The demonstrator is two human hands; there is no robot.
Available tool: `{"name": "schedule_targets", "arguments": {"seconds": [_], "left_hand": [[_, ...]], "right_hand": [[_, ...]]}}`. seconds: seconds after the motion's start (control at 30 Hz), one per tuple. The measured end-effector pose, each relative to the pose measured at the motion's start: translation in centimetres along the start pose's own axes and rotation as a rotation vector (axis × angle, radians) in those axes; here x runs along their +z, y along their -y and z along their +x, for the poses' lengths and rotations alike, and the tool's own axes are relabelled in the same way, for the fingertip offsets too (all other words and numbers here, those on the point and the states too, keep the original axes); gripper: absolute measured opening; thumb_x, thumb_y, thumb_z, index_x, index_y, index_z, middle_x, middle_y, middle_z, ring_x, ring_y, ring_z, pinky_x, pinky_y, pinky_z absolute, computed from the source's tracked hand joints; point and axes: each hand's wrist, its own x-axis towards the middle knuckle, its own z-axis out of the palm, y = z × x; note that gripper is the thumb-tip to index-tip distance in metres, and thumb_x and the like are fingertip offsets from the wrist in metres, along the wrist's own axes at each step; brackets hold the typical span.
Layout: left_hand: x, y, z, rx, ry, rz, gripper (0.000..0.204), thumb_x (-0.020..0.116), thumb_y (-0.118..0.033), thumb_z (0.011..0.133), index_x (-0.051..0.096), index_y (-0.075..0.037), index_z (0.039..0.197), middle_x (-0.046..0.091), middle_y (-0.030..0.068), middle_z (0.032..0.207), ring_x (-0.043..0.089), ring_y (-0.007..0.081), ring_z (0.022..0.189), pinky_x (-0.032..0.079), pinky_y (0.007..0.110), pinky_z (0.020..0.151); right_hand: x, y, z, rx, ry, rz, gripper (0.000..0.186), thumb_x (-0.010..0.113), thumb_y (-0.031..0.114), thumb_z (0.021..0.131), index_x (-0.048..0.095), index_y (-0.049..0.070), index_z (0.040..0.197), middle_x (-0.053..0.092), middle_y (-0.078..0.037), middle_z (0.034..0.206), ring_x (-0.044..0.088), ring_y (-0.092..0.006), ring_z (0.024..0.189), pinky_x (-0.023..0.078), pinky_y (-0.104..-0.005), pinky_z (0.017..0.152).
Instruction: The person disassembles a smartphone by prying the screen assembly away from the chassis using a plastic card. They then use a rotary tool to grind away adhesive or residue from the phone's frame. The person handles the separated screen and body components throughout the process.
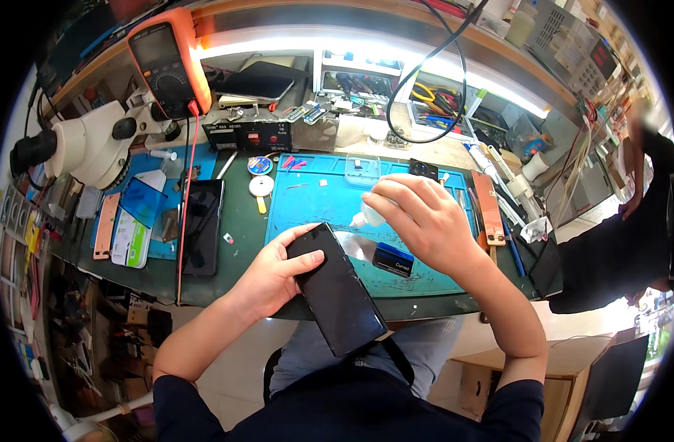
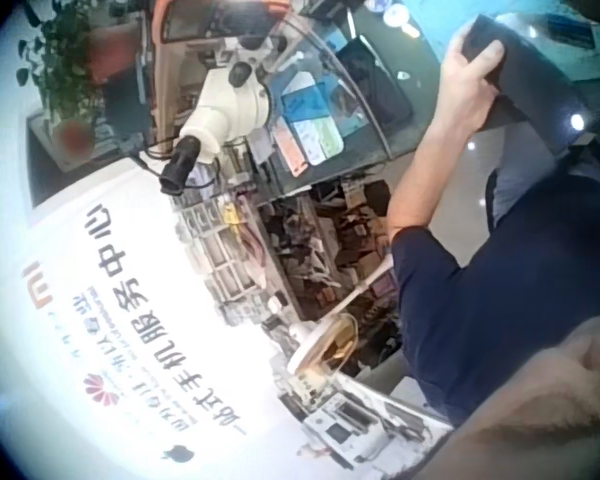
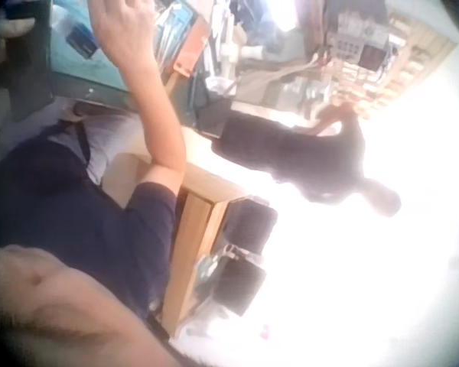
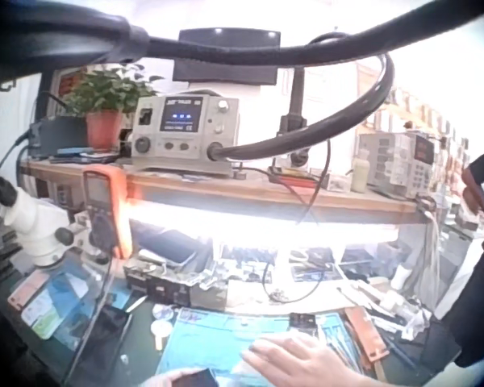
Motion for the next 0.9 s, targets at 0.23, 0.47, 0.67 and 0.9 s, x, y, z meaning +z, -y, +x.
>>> {"name": "schedule_targets", "arguments": {"seconds": [0.23, 0.47, 0.67, 0.9], "left_hand": [[0.0, -0.1, -0.2, -0.005, 0.011, -0.009, 0.058, 0.070, -0.005, 0.096, 0.043, -0.003, 0.146, 0.065, 0.0101, 0.124, 0.068, 0.0200, 0.110, 0.059, 0.038, 0.094], [-0.3, 0.0, 0.0, -0.005, 0.015, -0.009, 0.058, 0.071, -0.004, 0.095, 0.042, -0.003, 0.146, 0.065, 0.0105, 0.123, 0.068, 0.0203, 0.110, 0.059, 0.039, 0.095], [-0.4, 0.1, -0.1, 0.006, 0.025, -0.028, 0.059, 0.070, -0.004, 0.095, 0.041, -0.003, 0.147, 0.065, 0.0112, 0.124, 0.068, 0.0209, 0.110, 0.059, 0.039, 0.095], [-0.8, 0.2, -0.1, 0.027, 0.056, -0.067, 0.059, 0.070, -0.005, 0.096, 0.042, -0.004, 0.148, 0.064, 0.0103, 0.126, 0.068, 0.0195, 0.110, 0.059, 0.038, 0.093]], "right_hand": [[0.1, 0.6, 0.4, -0.089, 0.032, -0.018, 0.039, 0.069, 0.015, 0.078, 0.067, 0.008, 0.116, 0.063, -0.005, 0.116, 0.062, -0.0221, 0.111, 0.054, -0.0363, 0.091], [-0.1, 0.7, 0.6, -0.095, 0.050, -0.032, 0.043, 0.068, 0.015, 0.079, 0.069, 0.012, 0.121, 0.063, -0.002, 0.118, 0.062, -0.0208, 0.114, 0.055, -0.0369, 0.090], [0.0, 0.1, 0.0, -0.005, 0.044, 0.058, 0.044, 0.073, 0.017, 0.079, 0.068, 0.010, 0.122, 0.065, -0.005, 0.117, 0.065, -0.0241, 0.110, 0.054, -0.0375, 0.089], [4.0, -2.6, -2.3, 0.888, 0.011, 0.824, 0.048, 0.081, 0.020, 0.086, 0.064, 0.000, 0.126, 0.073, -0.009, 0.111, 0.069, -0.0154, 0.100, 0.053, -0.0321, 0.087]]}}
